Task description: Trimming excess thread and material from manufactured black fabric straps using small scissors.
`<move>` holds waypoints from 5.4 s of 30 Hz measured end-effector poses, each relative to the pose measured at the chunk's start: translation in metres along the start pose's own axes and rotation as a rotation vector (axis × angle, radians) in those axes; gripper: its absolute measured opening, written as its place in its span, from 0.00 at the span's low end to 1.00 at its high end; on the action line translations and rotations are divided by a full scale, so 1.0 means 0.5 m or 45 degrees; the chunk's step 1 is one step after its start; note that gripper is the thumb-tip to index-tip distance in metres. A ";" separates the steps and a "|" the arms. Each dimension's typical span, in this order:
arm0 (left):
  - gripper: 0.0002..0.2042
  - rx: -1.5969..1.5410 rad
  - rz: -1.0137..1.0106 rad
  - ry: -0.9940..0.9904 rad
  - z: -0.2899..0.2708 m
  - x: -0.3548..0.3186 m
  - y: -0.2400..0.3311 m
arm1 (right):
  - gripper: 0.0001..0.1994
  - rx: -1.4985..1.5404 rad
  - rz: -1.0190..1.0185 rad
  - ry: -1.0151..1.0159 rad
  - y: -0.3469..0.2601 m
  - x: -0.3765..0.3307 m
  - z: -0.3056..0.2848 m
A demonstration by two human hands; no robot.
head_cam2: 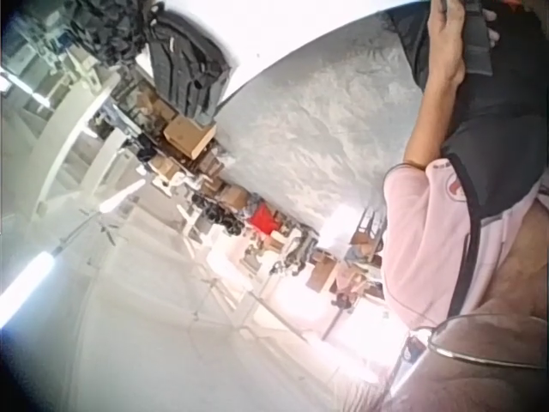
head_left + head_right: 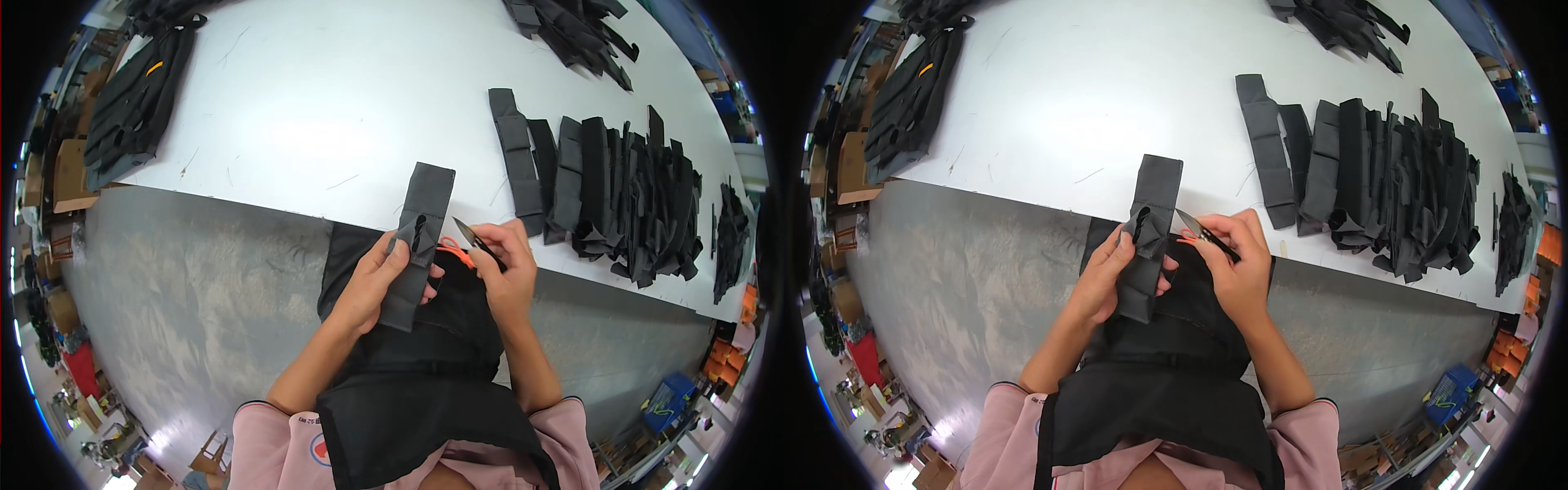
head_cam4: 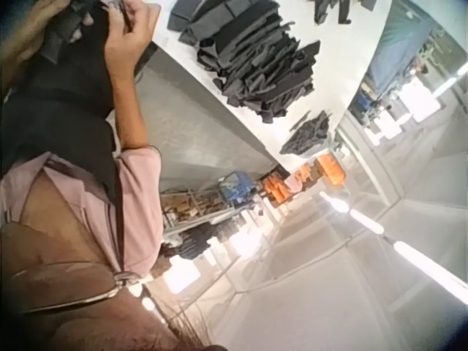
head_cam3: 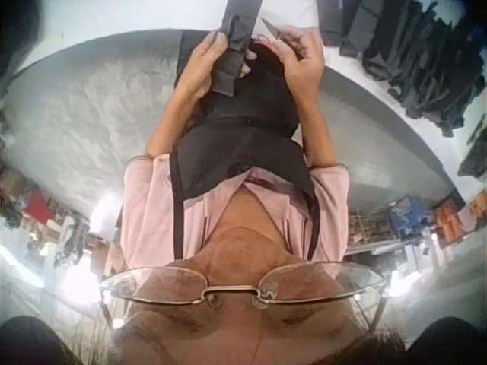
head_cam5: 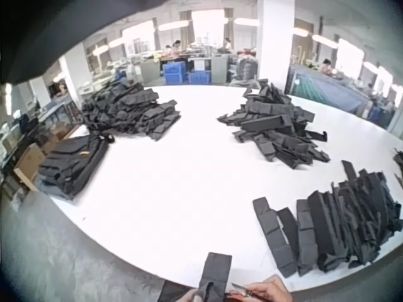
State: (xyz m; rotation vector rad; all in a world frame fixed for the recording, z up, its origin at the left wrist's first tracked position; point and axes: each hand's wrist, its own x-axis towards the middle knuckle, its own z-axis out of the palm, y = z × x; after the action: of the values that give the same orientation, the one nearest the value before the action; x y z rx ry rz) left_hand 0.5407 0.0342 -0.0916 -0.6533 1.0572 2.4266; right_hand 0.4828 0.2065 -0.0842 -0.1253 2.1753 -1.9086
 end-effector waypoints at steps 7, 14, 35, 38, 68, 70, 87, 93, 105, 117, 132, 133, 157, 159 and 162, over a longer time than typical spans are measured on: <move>0.21 0.124 0.062 0.006 0.017 0.004 -0.014 | 0.11 0.134 0.233 -0.077 0.005 0.034 0.052; 0.20 -0.106 -0.021 0.075 0.004 0.008 -0.001 | 0.05 -0.105 0.092 0.006 -0.005 -0.026 0.018; 0.17 -0.168 0.183 0.265 0.024 0.015 -0.004 | 0.04 -0.049 -0.023 -0.158 -0.011 0.007 0.061; 0.18 -0.324 0.146 0.119 0.000 0.013 0.002 | 0.02 -0.084 -0.068 -0.291 0.007 0.005 0.047; 0.20 -0.557 0.089 0.024 -0.055 0.060 0.060 | 0.14 -0.573 -0.521 -0.372 -0.003 -0.050 0.029; 0.20 -0.517 0.099 -0.018 -0.051 0.060 0.059 | 0.13 -0.444 -0.217 -0.274 -0.046 -0.033 0.043; 0.18 -0.208 0.254 0.167 -0.020 0.042 0.071 | 0.19 -0.648 -0.612 -0.664 -0.017 -0.060 0.050; 0.19 -0.124 0.290 0.211 -0.006 0.033 0.066 | 0.17 -0.698 -0.479 -0.243 -0.028 -0.046 0.028; 0.19 -0.097 0.246 0.179 -0.011 0.027 0.063 | 0.12 -1.088 -0.972 -0.165 -0.031 -0.043 0.031; 0.17 -0.123 0.235 0.169 -0.014 0.024 0.063 | 0.13 -1.051 -0.858 -0.274 -0.048 -0.029 0.048; 0.19 -0.177 0.196 0.111 -0.023 0.018 0.058 | 0.13 -1.072 -0.822 -0.499 -0.052 -0.017 0.076; 0.20 -0.181 0.185 0.108 -0.025 0.017 0.058 | 0.13 -1.079 -0.836 -0.504 -0.051 -0.017 0.076; 0.21 -0.254 0.243 0.010 -0.012 -0.006 0.055 | 0.11 -0.708 -0.641 -0.383 -0.030 -0.049 0.045; 0.21 -0.242 0.216 0.008 -0.018 -0.004 0.050 | 0.13 -0.681 -0.562 -0.311 -0.051 -0.032 0.058; 0.25 -0.277 0.126 0.017 -0.016 -0.005 0.039 | 0.18 -0.633 -0.511 -0.227 -0.033 -0.005 0.060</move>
State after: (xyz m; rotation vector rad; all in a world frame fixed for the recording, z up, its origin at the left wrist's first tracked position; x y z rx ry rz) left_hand 0.5340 0.0153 -0.0838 -0.7024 0.8561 2.6517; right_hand 0.4907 0.1755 -0.0709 -0.8405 2.5877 -1.3981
